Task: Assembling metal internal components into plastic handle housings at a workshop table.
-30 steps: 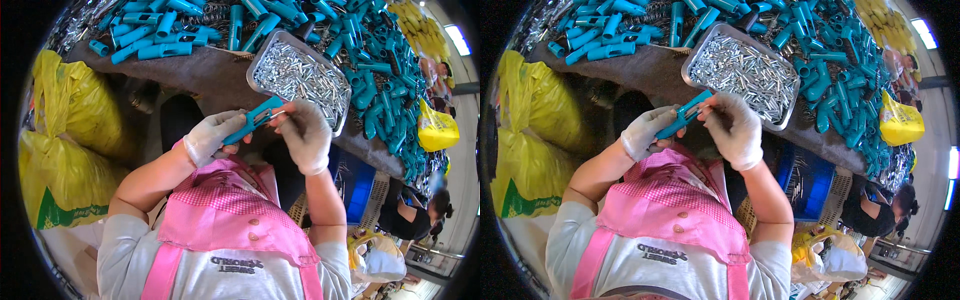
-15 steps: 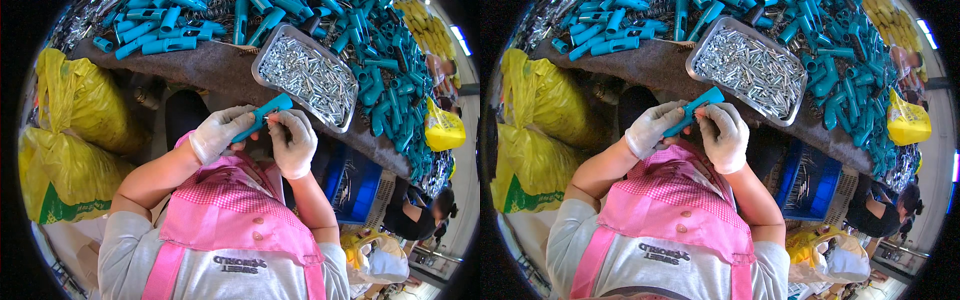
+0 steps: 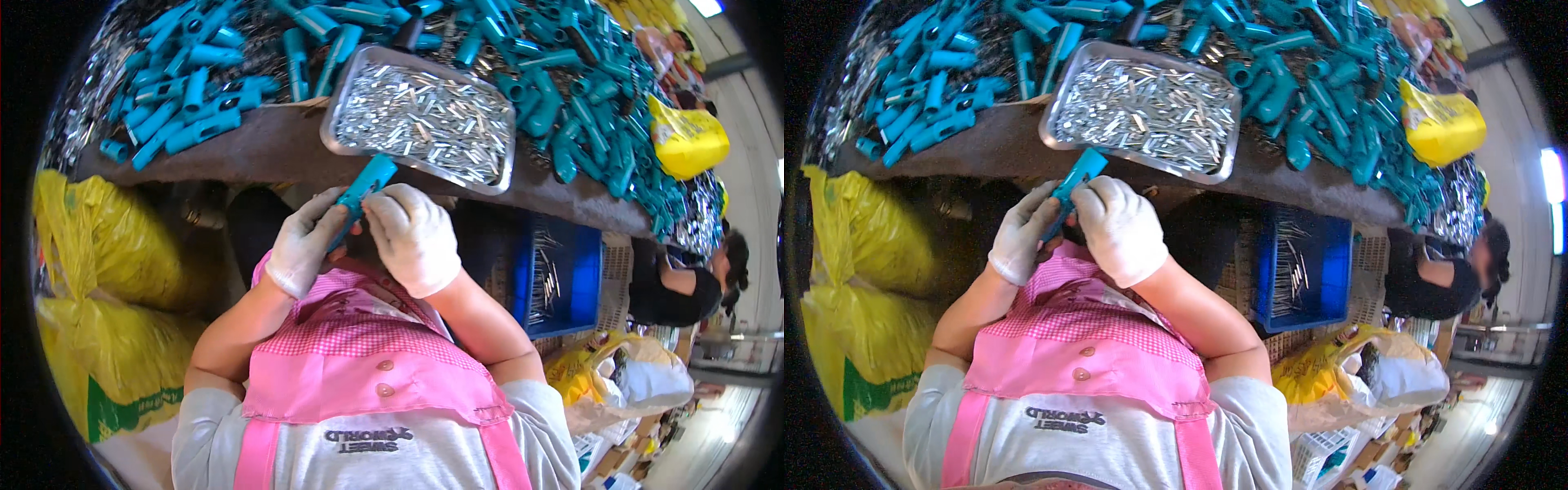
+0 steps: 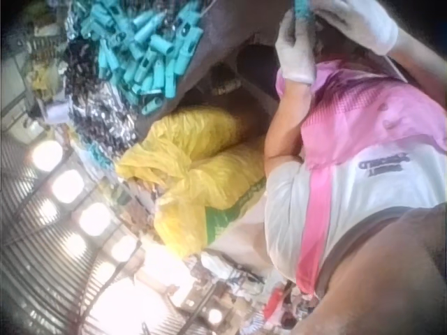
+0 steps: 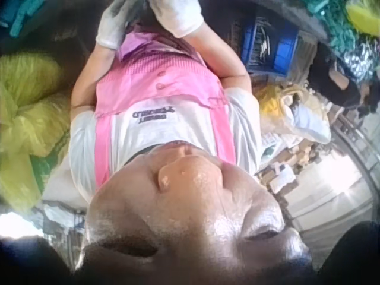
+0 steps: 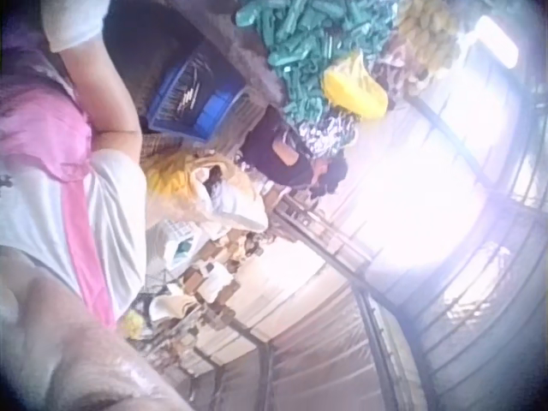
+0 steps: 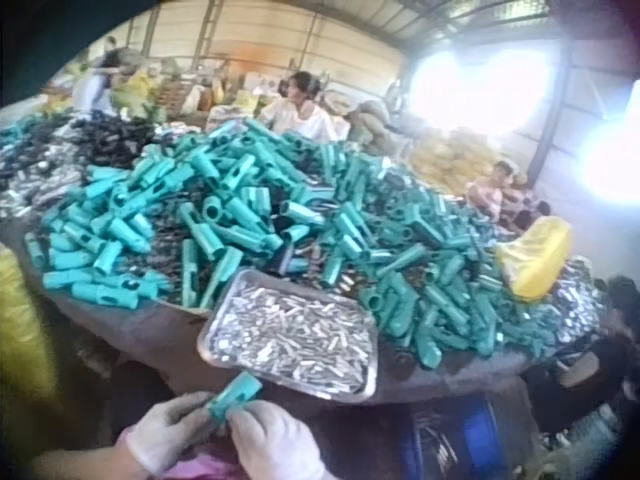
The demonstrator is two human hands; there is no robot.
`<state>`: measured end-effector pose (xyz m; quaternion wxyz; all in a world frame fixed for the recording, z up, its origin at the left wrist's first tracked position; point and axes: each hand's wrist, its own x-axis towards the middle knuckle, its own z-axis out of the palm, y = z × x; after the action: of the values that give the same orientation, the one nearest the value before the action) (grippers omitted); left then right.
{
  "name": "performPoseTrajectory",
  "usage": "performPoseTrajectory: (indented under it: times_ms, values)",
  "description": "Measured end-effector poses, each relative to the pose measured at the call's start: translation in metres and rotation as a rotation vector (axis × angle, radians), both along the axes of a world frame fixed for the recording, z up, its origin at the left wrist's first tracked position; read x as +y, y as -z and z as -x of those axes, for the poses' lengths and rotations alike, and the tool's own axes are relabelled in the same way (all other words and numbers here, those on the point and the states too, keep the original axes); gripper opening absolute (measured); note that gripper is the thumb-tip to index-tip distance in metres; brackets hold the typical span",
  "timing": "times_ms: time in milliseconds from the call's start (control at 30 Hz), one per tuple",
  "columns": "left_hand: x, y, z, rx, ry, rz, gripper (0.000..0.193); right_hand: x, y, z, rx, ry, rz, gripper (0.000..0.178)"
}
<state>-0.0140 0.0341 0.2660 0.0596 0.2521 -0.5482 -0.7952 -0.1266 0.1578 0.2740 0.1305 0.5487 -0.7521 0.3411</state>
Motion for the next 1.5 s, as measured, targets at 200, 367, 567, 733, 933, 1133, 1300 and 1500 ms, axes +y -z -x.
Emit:
performPoseTrajectory:
  times_ms: [200, 367, 567, 733, 933, 1133, 1300, 1500]
  values:
    - [0.007, 0.006, 0.002, -0.048, -0.005, -0.016, 0.033, 0.008, 0.004, 0.0, -0.029, -0.009, -0.074, 0.021]
    - [0.015, -0.005, 0.004, -0.032, -0.038, 0.173, 0.034, 0.005, 0.006, 0.001, -0.014, 0.07, 0.095, 0.011]
    - [0.011, 0.012, 0.007, -0.027, 0.002, -0.335, 0.031, 0.014, 0.003, 0.019, -0.215, 0.058, -0.012, 0.006]
    - [0.009, 0.015, 0.003, -0.044, 0.015, -0.473, 0.025, 0.012, 0.006, 0.018, -0.345, -0.007, -0.032, 0.005]
    - [0.005, 0.018, -0.001, 0.018, 0.041, -0.39, 0.032, 0.009, 0.007, 0.007, -0.476, -0.038, 0.061, 0.01]
    - [0.007, 0.009, -0.004, 0.038, 0.015, -0.413, 0.033, 0.007, 0.017, -0.006, -0.584, 0.059, 0.189, 0.009]
    - [0.01, 0.017, -0.003, 0.075, -0.015, -0.089, 0.035, 0.005, 0.008, -0.01, -0.244, 0.04, 0.127, 0.009]
    - [0.011, 0.014, -0.004, 0.032, -0.029, 0.067, 0.036, 0.002, 0.014, -0.005, -0.175, 0.068, 0.036, 0.008]
